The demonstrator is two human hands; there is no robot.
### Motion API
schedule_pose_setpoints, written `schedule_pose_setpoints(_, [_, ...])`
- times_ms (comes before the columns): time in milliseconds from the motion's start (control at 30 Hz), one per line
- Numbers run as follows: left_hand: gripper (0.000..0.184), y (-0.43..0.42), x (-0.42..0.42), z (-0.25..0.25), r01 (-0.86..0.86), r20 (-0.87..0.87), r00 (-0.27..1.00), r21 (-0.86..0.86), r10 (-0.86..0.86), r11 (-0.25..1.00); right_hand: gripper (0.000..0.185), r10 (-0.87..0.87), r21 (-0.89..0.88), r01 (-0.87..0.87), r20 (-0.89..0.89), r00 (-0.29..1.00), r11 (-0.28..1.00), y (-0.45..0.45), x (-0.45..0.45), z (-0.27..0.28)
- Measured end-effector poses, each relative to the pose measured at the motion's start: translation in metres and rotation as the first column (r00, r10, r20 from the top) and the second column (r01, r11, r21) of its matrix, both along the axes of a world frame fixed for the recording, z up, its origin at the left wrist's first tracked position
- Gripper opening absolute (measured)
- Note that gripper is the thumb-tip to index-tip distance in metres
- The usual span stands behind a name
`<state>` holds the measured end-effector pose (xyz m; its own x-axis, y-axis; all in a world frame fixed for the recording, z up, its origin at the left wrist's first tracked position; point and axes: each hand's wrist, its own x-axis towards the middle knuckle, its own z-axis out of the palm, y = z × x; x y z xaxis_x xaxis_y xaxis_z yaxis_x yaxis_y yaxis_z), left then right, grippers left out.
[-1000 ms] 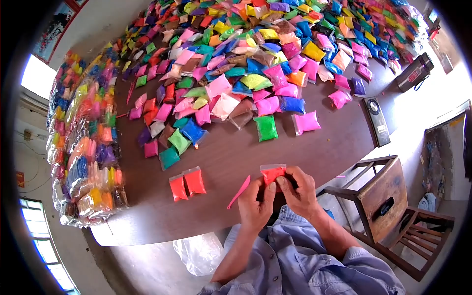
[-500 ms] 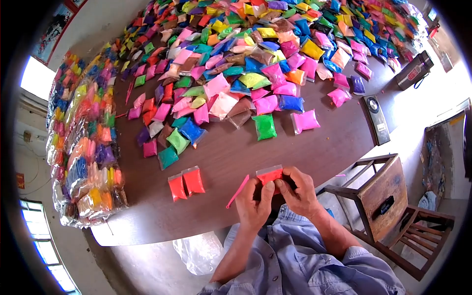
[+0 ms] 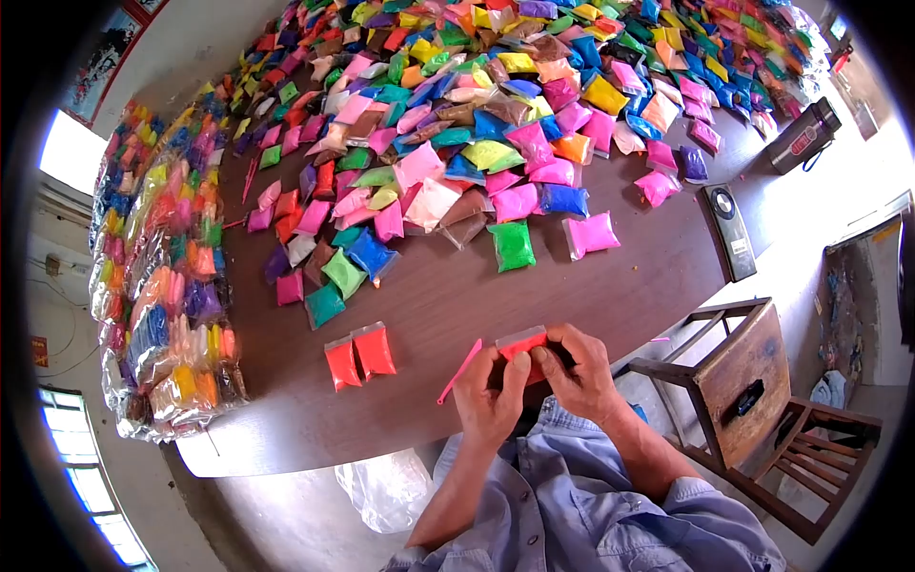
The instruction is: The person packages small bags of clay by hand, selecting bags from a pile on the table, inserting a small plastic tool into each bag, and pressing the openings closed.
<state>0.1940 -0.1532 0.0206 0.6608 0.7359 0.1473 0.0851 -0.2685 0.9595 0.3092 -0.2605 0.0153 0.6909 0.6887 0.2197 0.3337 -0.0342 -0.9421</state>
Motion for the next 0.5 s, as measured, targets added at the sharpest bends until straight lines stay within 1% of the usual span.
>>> schedule_pose_setpoints(133, [0.029,0.001,-0.002,-0.007,-0.02,-0.016,1.0,0.052,0.021,0.998,0.016,0.002,-0.014,-0.002,0.024,1.0,1.0,0.0,0.0,0.002])
schedule_pose_setpoints(200, [0.031,0.001,-0.003,-0.009,-0.036,-0.011,0.999,0.073,0.036,0.997,0.016,0.016,-0.054,-0.018,-0.036,0.999,0.998,0.0,-0.001,0.009])
schedule_pose_setpoints(267, [0.034,0.001,-0.003,-0.007,-0.048,-0.016,0.999,0.118,0.05,0.992,0.017,0.009,-0.048,-0.012,-0.056,0.998,0.999,0.002,-0.001,0.012])
schedule_pose_setpoints(300, [0.034,0.002,-0.003,-0.008,-0.049,-0.016,0.999,0.118,0.051,0.992,0.017,0.001,-0.042,-0.004,-0.077,0.997,0.999,0.002,-0.002,0.013])
schedule_pose_setpoints(400, [0.032,0.001,-0.003,-0.008,-0.037,0.001,0.999,0.115,0.037,0.993,0.017,-0.018,-0.006,0.018,-0.066,0.998,1.0,0.002,-0.002,0.006])
schedule_pose_setpoints(467, [0.023,0.001,-0.003,-0.001,0.008,-0.018,1.0,0.001,-0.008,1.0,0.016,-0.014,-0.012,0.013,-0.046,0.999,1.0,0.0,-0.001,0.004])
schedule_pose_setpoints(500, [0.023,0.001,-0.003,0.002,0.007,-0.018,1.0,0.0,-0.007,1.0,0.016,-0.009,-0.016,0.009,-0.026,1.0,1.0,0.0,-0.001,0.003])
